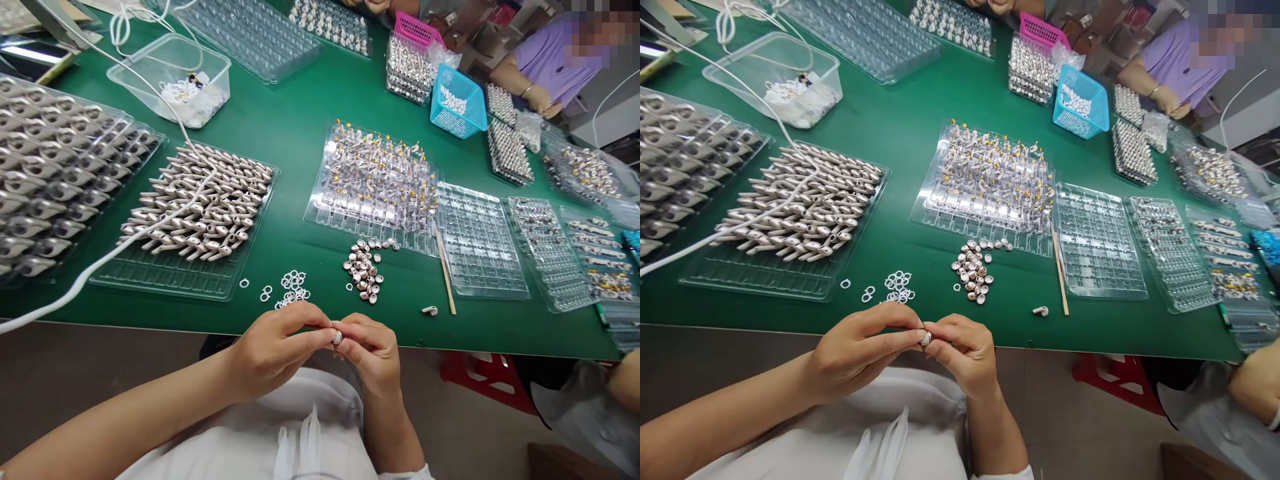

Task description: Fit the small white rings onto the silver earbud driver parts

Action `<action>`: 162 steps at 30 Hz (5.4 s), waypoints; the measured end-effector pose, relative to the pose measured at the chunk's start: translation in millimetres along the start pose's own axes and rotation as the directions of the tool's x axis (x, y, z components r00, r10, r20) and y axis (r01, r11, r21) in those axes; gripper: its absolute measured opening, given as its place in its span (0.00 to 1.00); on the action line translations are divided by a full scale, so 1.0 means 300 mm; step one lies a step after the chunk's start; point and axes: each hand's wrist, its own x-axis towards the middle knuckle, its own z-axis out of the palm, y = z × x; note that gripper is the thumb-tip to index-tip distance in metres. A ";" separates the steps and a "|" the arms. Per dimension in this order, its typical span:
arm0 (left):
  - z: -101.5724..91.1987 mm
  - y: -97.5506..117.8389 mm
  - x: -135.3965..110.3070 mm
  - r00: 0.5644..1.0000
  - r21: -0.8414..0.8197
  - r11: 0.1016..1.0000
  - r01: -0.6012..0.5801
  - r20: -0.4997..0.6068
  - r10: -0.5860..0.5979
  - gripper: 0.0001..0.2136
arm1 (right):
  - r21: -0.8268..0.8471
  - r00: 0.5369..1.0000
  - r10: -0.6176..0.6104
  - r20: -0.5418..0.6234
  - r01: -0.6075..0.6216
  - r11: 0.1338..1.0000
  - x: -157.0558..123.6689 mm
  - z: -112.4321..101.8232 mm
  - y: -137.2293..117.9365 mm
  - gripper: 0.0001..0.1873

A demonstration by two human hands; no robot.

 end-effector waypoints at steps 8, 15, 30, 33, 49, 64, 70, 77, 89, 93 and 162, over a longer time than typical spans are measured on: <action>-0.005 0.000 -0.002 1.000 0.005 1.000 -0.002 0.015 0.002 0.12 | -0.058 0.996 -0.089 -0.002 0.088 0.994 0.003 0.009 -0.024 0.14; -0.005 0.002 -0.001 1.000 0.000 1.000 0.004 0.016 -0.004 0.12 | -0.070 0.992 -0.122 -0.008 0.122 0.990 0.001 0.012 -0.022 0.16; -0.001 0.004 -0.001 1.000 0.012 1.000 -0.014 -0.028 0.014 0.10 | -0.093 0.985 -0.170 -0.019 0.167 0.981 0.005 0.020 -0.013 0.14; -0.001 0.003 -0.004 0.999 0.022 1.000 -0.020 -0.031 0.021 0.10 | -0.099 0.983 -0.183 -0.028 0.179 0.979 0.006 0.026 -0.014 0.14; 0.000 0.002 -0.003 1.000 -0.002 1.000 -0.002 -0.020 0.002 0.10 | -0.143 0.978 -0.204 -0.039 0.197 0.970 0.007 0.025 -0.013 0.13; -0.002 0.003 -0.004 1.000 -0.002 1.000 0.019 -0.008 -0.019 0.10 | -0.154 0.972 -0.234 -0.021 0.228 0.961 0.007 0.021 -0.010 0.15; -0.004 0.006 0.002 1.000 -0.004 1.000 0.022 -0.007 -0.022 0.10 | -0.171 0.968 -0.251 -0.023 0.243 0.955 0.007 0.021 -0.012 0.15; -0.002 0.005 0.000 1.000 -0.023 1.000 0.019 -0.002 -0.019 0.10 | -0.197 0.963 -0.267 -0.024 0.257 0.946 0.004 0.020 -0.012 0.16; -0.005 0.002 -0.008 1.000 0.041 0.999 0.001 0.007 -0.002 0.10 | -0.446 0.909 -0.399 0.116 0.407 0.797 -0.002 0.007 -0.032 0.23; -0.005 -0.002 -0.009 1.000 0.059 0.998 -0.023 0.012 0.023 0.11 | -0.522 0.872 -0.452 0.189 0.479 0.705 -0.007 0.001 -0.029 0.25; 0.028 -0.036 -0.012 0.998 0.005 0.998 -0.069 0.008 0.069 0.16 | -0.569 0.947 -0.320 0.012 0.270 0.777 -0.035 0.066 -0.072 0.20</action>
